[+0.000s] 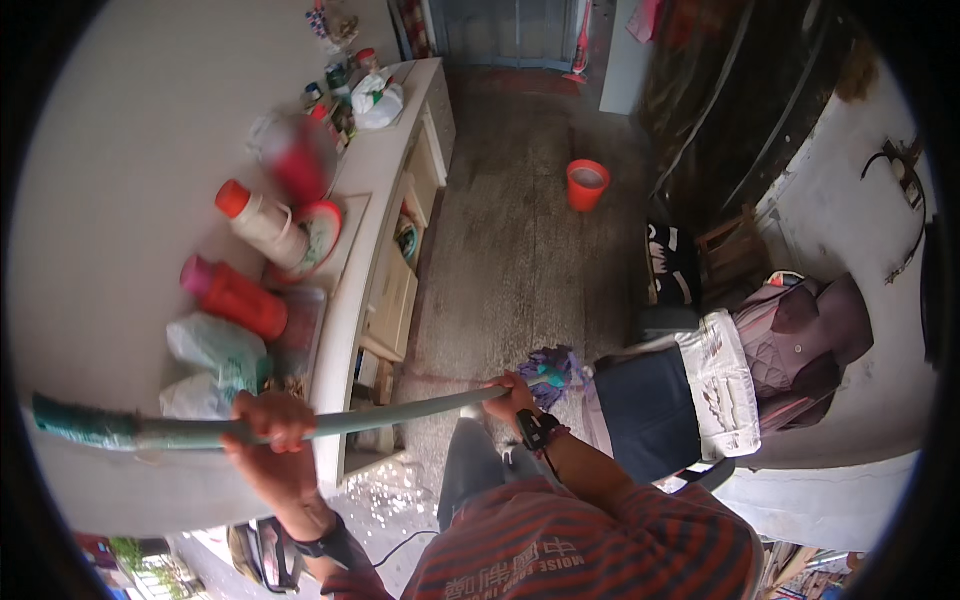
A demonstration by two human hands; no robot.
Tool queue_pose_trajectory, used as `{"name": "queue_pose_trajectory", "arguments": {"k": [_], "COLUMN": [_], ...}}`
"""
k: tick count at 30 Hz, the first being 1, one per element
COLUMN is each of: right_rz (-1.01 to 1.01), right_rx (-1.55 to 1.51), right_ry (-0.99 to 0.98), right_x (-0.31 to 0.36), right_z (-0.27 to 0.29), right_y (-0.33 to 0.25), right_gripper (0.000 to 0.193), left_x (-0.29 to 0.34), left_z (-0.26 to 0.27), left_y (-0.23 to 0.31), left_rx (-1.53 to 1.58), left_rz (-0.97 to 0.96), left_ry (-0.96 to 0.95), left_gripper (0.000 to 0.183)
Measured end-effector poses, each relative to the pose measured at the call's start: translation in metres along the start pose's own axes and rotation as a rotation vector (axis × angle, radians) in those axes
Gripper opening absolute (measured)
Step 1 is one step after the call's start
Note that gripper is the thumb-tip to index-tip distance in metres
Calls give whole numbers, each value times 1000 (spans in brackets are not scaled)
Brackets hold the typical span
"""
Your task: The person mops a concrete floor using a mop and a red bucket. They then retrieve pliers from a cabinet drawer and use them to manipulate a wire on the ground.
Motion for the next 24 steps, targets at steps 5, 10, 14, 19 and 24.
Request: {"name": "queue_pose_trajectory", "arguments": {"k": [5, 10, 14, 19, 24], "right_rz": [97, -182, 390, 1188, 1019], "right_rx": [286, 846, 2197, 2762, 2283], "right_ry": [631, 737, 608, 176, 300], "right_x": [-114, -156, -202, -268, -333], "right_z": [-56, -124, -240, -401, -448], "right_y": [-35, -77, -123, -110, -207], "right_gripper": [25, 40, 39, 39, 18], "left_x": [-154, -273, -341, -401, -468], "left_z": [10, 1, -23, -45, -86], "left_y": [-80, -188, -281, -397, -468], "left_rx": [-59, -100, -211, -267, -404], "left_rz": [-44, -10, 128, 219, 259], "left_ry": [66, 31, -31, -87, -295], "left_gripper": [42, 36, 26, 20, 26]}}
Point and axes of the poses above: each hand's wrist, its own x-axis away from the middle knuckle, its own z-axis out of the back of the hand, y = z × x, the point moved 6 cm from there along -x, towards the middle knuckle, and after that the axes turned 8 degrees about x, right-handed, at the moved point
